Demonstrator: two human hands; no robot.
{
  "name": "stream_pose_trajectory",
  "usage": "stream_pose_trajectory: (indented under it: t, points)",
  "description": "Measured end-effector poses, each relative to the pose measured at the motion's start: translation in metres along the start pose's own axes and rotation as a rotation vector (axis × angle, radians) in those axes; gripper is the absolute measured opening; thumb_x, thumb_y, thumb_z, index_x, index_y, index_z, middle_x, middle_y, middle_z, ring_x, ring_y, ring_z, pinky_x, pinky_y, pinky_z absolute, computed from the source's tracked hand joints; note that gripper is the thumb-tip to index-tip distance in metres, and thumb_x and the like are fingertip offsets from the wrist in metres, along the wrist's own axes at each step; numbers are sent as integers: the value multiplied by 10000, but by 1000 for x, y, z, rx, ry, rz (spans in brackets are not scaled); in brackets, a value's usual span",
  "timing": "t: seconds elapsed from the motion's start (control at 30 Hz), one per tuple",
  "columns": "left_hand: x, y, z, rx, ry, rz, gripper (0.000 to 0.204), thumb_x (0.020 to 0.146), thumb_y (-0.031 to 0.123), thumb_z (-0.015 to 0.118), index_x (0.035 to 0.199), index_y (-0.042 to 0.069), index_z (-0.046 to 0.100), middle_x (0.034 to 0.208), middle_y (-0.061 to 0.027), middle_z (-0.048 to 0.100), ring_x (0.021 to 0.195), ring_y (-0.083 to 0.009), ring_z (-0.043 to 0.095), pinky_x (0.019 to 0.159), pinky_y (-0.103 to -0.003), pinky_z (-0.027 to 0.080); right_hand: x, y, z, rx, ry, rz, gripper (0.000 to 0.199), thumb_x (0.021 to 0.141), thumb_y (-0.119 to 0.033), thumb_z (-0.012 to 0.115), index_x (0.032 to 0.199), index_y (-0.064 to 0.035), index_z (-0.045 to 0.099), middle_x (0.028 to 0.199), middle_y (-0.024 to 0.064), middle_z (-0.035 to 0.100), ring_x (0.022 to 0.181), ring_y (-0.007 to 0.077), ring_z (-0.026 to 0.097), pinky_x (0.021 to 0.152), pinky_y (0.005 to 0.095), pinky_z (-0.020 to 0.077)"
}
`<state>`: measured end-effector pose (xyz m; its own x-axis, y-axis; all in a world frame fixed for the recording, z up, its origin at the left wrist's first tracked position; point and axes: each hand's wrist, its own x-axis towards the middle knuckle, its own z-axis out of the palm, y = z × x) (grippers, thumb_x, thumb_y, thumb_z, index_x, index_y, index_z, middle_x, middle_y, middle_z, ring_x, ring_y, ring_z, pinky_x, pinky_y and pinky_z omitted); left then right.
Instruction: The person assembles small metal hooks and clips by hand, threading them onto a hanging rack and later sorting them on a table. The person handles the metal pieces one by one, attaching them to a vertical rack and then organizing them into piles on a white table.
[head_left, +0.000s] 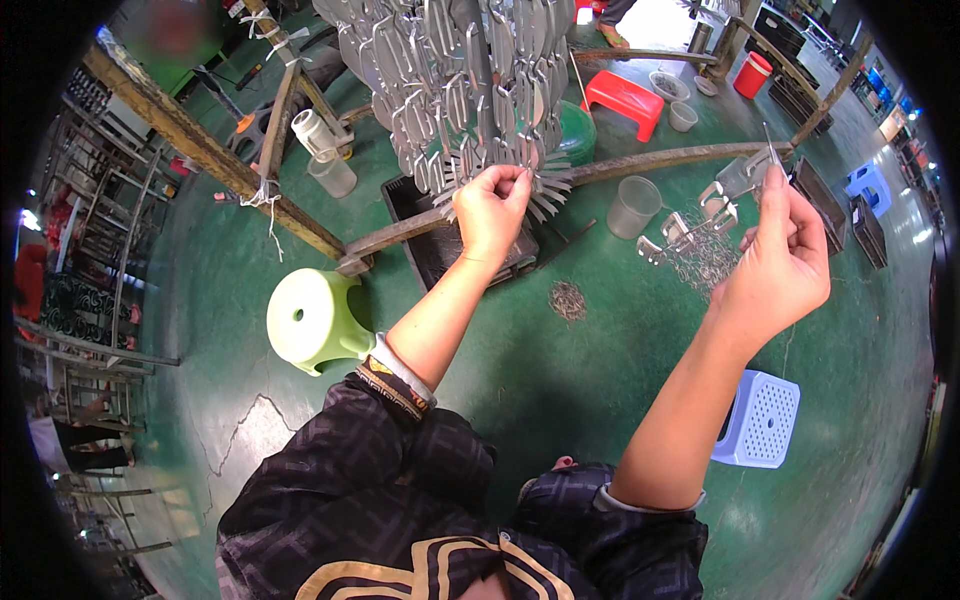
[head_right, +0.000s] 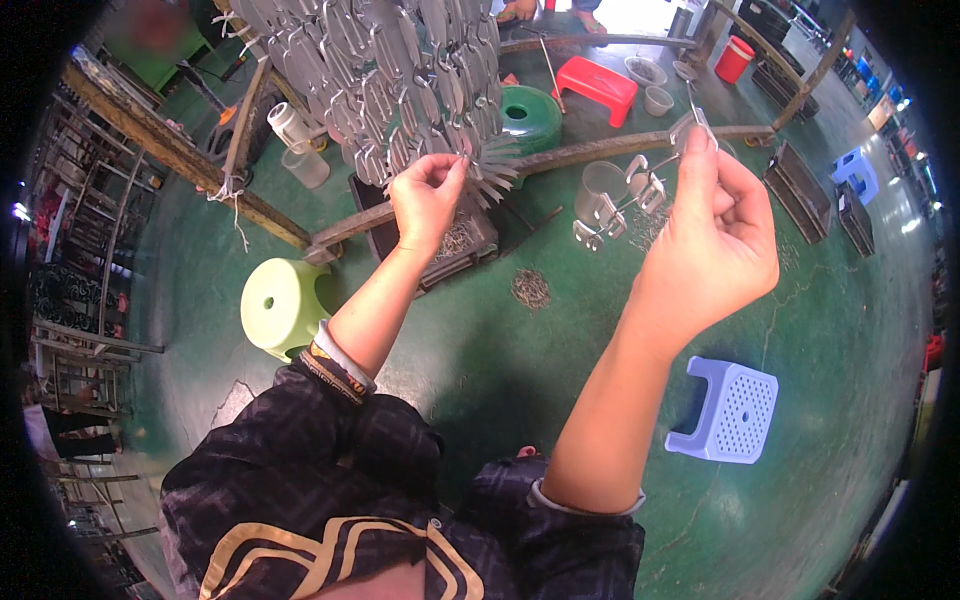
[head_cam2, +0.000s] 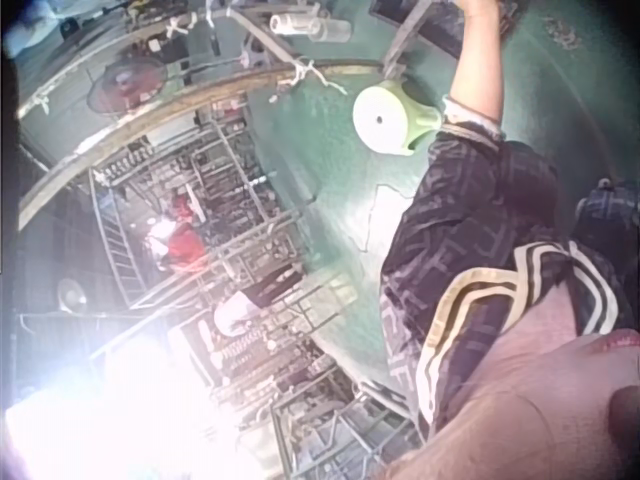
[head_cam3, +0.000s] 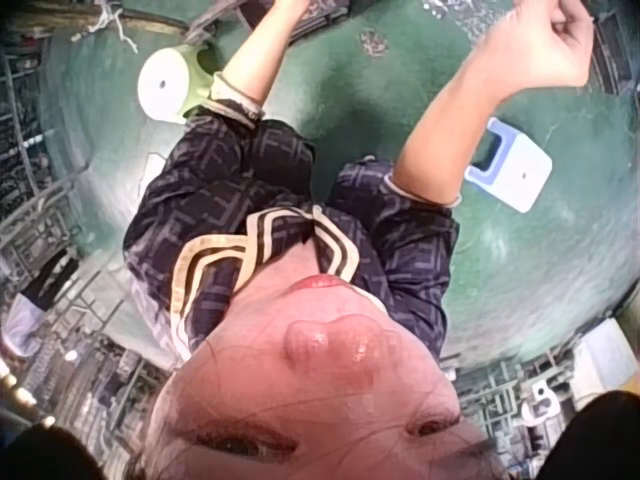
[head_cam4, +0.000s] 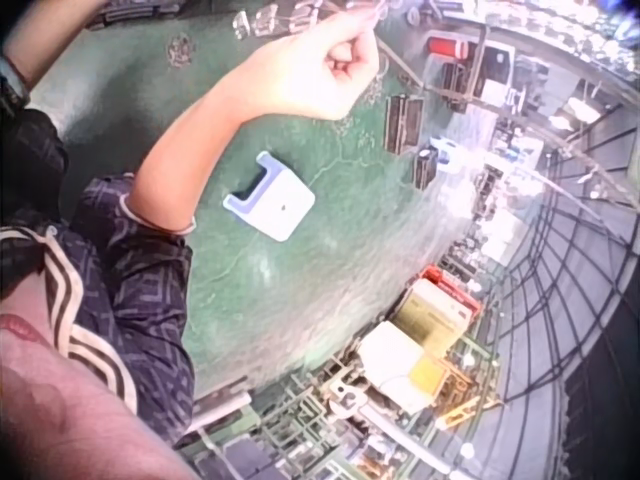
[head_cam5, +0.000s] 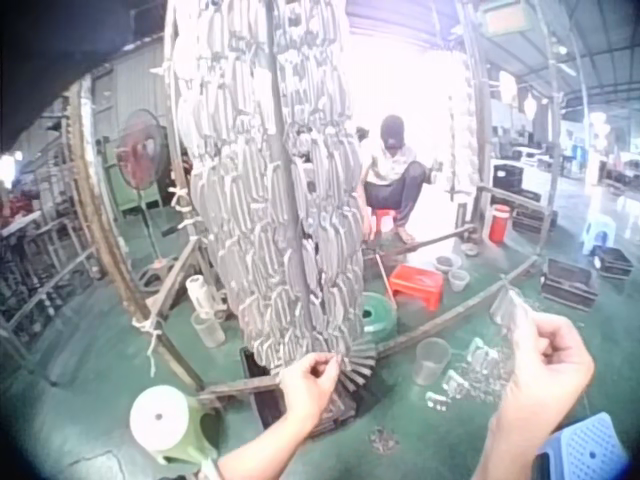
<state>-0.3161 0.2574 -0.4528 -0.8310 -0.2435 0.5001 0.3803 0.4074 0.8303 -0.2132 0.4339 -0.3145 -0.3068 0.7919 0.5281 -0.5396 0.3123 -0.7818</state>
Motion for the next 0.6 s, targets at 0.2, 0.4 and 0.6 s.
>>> stream_pose_trajectory:
  t: [0.2, 0.4, 0.6]
  points:
    - [-2, -5, -4, 119, -57, 0, 117, 756, 134, 725, 812, 34, 702, 585, -66, 628, 507, -107, 583, 532, -265, 474, 0, 0, 2, 10, 6, 4, 112, 791, -42, 735, 781, 42, 661, 581, -49, 495, 518, 3, 390, 474, 159, 260]
    - [-18, -7, -18, 98, -137, -28, 164, 761, 149, 750, 877, 37, 720, 611, -12, 630, 546, -46, 536, 532, -230, 443, 2, -1, -1, 3, 5, -8, 126, 793, -52, 736, 788, 48, 660, 580, -50, 497, 519, 4, 394, 481, 155, 269]
    - [-22, -16, -15, 19, -114, -63, 186, 766, 145, 748, 895, 15, 714, 574, -8, 593, 513, -47, 493, 505, -240, 429, 3, -1, -1, 18, 22, 14, 129, 787, -64, 738, 800, 43, 666, 598, -33, 520, 491, 12, 365, 450, 180, 238]
